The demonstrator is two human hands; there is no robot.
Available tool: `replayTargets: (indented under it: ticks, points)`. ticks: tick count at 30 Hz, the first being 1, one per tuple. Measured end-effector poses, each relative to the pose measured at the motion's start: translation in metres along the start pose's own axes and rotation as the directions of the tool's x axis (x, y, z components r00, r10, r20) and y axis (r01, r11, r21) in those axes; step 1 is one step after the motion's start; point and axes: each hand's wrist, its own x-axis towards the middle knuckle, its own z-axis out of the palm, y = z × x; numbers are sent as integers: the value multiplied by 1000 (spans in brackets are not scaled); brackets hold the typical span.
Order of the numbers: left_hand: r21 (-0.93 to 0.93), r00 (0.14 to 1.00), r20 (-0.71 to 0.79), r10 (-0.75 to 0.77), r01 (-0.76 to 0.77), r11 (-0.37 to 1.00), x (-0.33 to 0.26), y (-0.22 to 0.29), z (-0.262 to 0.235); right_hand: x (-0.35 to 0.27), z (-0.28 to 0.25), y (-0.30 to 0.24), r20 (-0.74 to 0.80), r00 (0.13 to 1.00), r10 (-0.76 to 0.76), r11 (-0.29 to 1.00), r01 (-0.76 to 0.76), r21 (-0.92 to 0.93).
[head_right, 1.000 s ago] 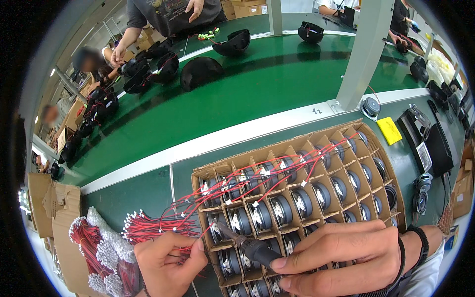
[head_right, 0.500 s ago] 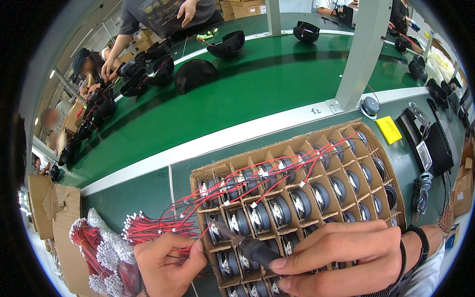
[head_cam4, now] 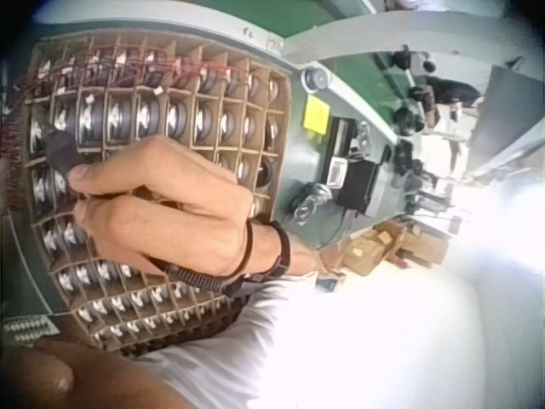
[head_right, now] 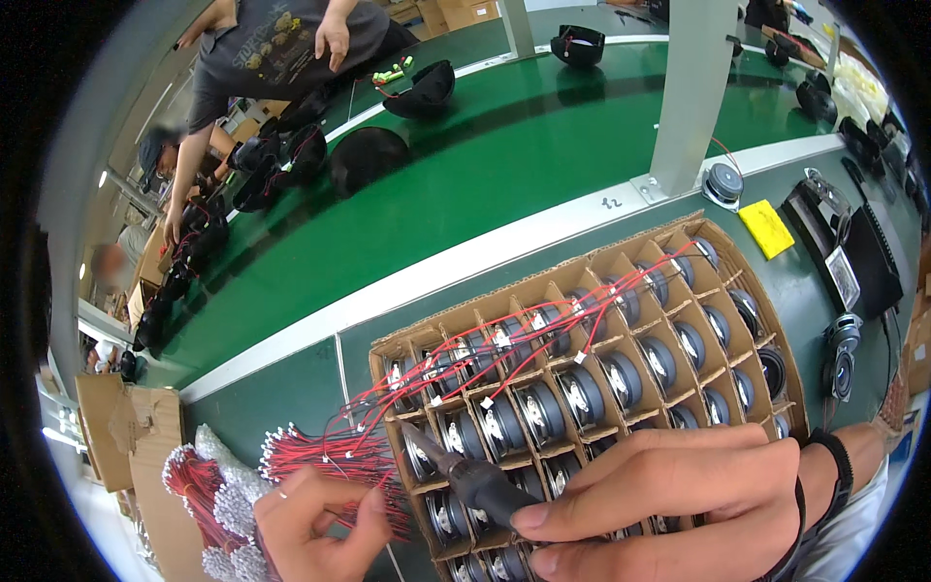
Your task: Soldering red and black wires onto small speakers arranged in a cardboard tray on an assembly line.
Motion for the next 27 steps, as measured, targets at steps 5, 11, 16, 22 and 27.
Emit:
replayTargets:
  ticks: [5, 11, 16, 22, 27]
  points:
    - [229, 989, -33, 143, -132, 964, 4, 17, -7, 0, -6, 0, 4, 1000, -14, 999, 14, 33]
    - [306, 994, -1, 109, -103, 947, -1, 23, 1, -2, -7, -2, -10, 1000, 23, 999, -22, 43]
    - [341, 985, 8, 174, -166, 925, 0, 10, 8, -6, -5, 4, -5, 1000, 11, 995, -10, 94]
    - [313, 987, -14, 162, -150, 938, 1, 7, 13, -3, -10, 2, 64, 997, 34, 993, -41, 110]
    - [292, 987, -9, 158, -148, 945, 1, 7, 15, -2, -8, -1, 78, 995, 66, 991, -74, 107]
